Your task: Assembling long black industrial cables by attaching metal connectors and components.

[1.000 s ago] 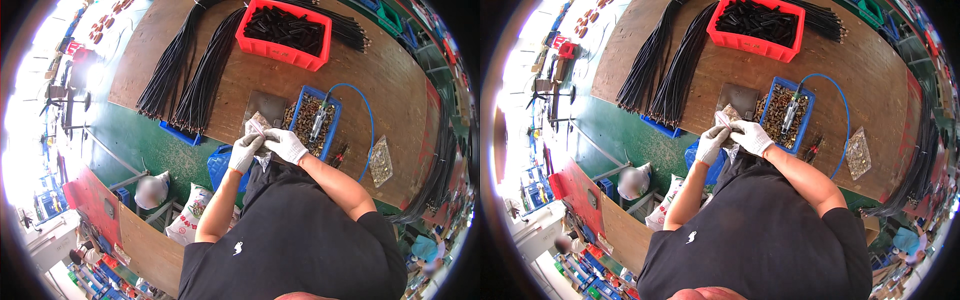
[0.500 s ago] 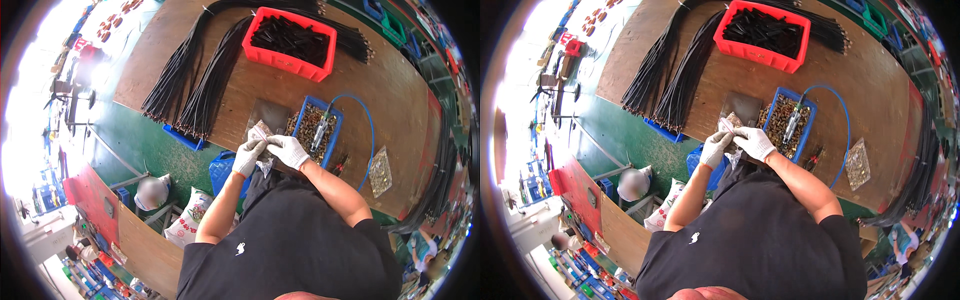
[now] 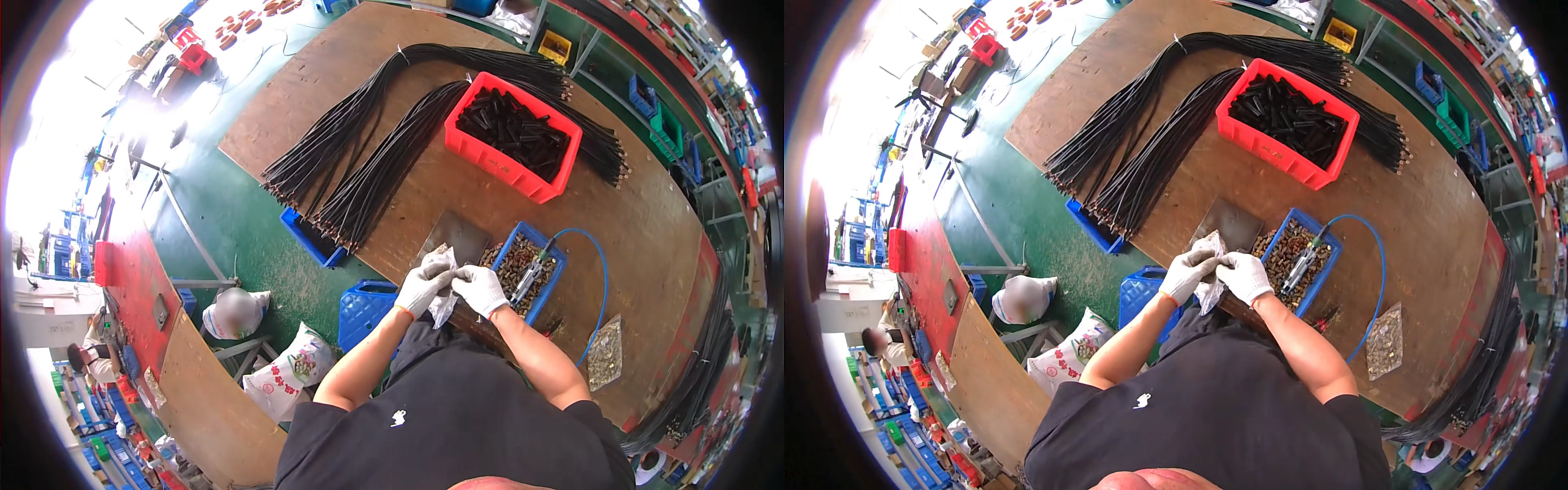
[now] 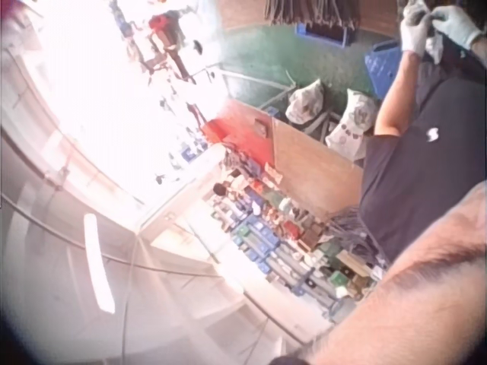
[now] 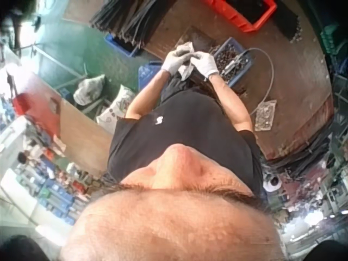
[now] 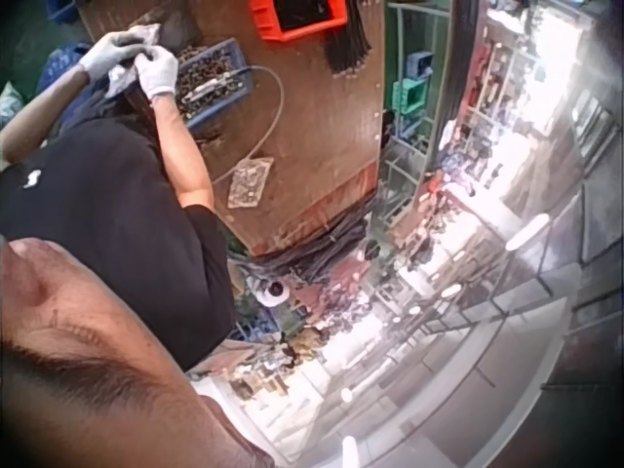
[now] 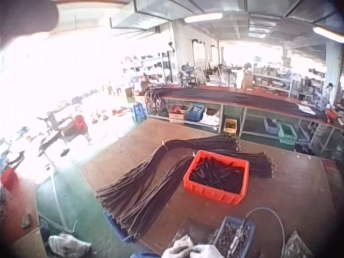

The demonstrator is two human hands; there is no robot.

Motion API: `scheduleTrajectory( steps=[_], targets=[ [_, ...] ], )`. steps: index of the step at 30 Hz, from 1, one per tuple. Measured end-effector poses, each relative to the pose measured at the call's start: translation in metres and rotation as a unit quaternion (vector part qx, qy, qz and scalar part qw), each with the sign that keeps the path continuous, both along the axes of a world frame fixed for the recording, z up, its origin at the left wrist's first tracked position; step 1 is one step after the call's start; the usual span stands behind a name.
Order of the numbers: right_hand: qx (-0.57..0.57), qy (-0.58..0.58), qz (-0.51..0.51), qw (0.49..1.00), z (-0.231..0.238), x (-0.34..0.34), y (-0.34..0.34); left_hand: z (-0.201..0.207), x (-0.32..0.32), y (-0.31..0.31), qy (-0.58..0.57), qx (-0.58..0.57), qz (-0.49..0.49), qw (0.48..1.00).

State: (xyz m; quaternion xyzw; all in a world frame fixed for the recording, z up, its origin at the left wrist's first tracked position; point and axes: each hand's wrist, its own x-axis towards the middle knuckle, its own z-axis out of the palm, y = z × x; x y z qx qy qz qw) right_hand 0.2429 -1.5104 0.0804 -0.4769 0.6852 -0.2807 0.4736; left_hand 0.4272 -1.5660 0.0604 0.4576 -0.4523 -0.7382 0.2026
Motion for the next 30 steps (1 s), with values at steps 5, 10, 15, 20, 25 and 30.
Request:
scheduleTrajectory(
  steps=[5,10,15,20,25,30],
  targets=[
    [0.007,-0.044,-0.014,0.999,-0.02,0.0,0.001,0.003,0.0,0.0,-0.008,0.003,0.008,1.0],
    [0.063,-0.256,-0.073,0.962,-0.033,-0.004,0.001,0.016,0.0,-0.002,-0.005,0.019,-0.004,1.0],
    [0.079,-0.241,-0.053,0.966,-0.032,-0.006,0.006,0.015,0.001,-0.003,-0.011,0.056,-0.013,0.998],
    [0.112,-0.259,-0.061,0.957,-0.021,-0.005,0.0,0.012,0.005,-0.006,-0.001,0.042,-0.021,0.999],
    [0.081,-0.25,-0.08,0.961,-0.028,-0.001,0.003,0.017,-0.001,-0.006,-0.078,-0.004,-0.062,0.995],
    [0.019,-0.08,-0.023,0.996,-0.021,-0.004,0.007,0.016,-0.006,-0.002,-0.22,-0.244,-0.163,0.931]
  ],
)
